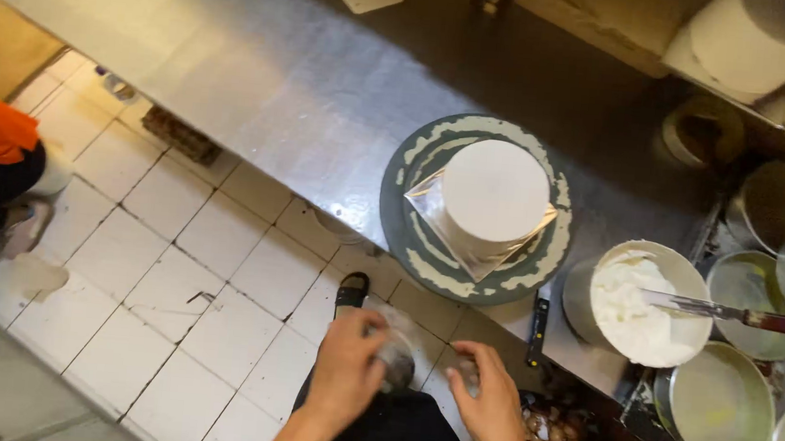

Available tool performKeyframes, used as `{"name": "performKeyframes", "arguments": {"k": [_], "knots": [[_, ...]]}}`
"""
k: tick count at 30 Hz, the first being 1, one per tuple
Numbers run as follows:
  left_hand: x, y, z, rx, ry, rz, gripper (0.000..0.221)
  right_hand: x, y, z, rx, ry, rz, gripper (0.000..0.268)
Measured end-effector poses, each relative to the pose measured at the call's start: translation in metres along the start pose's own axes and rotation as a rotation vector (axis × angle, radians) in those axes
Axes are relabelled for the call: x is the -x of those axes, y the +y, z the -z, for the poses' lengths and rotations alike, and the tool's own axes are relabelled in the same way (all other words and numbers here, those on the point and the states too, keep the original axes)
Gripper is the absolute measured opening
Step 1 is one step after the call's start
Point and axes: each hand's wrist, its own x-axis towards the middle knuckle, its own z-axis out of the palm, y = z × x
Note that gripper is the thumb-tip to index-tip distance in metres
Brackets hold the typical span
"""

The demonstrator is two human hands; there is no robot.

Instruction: Apply and smooth white icing onto circular cakes using a spatula while rotating them on a turntable.

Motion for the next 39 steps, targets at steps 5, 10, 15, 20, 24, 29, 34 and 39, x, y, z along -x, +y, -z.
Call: {"name": "performKeyframes", "arguments": {"k": [5,10,15,20,24,29,34,39], "knots": [[-0.006,0.03,0.026,0.306,-0.214,-0.119,0.068,-0.008,-0.049,-0.011,-0.273,-0.216,0.24,0.087],[-0.006,-0.028,0.041,0.853,-0.012,0.261,0.044,-0.012,-0.054,-0.041,0.073,-0.041,0.382,0.033],[-0.036,-0.09,0.079,0.877,-0.094,0.611,0.056,-0.012,-0.067,-0.039,-0.112,-0.12,0.011,0.033],[-0.082,-0.116,0.085,0.794,-0.459,0.504,0.089,0.003,-0.07,-0.05,-0.464,-0.028,-0.037,0.034],[-0.153,-0.078,0.056,0.915,-0.392,0.516,0.08,0.015,-0.071,-0.069,-0.896,0.264,-0.159,0.016],[-0.163,-0.104,-0.043,1.006,-0.172,0.474,0.058,0.037,-0.077,-0.079,-1.42,0.42,-0.383,0.032],[-0.117,-0.081,-0.018,0.963,-0.522,0.579,0.041,0.027,-0.116,-0.056,-1.34,0.442,-0.632,0.045],[-0.137,-0.078,0.005,0.84,-0.496,0.648,0.078,0.016,-0.08,-0.049,-0.772,0.412,-0.531,0.039]]}}
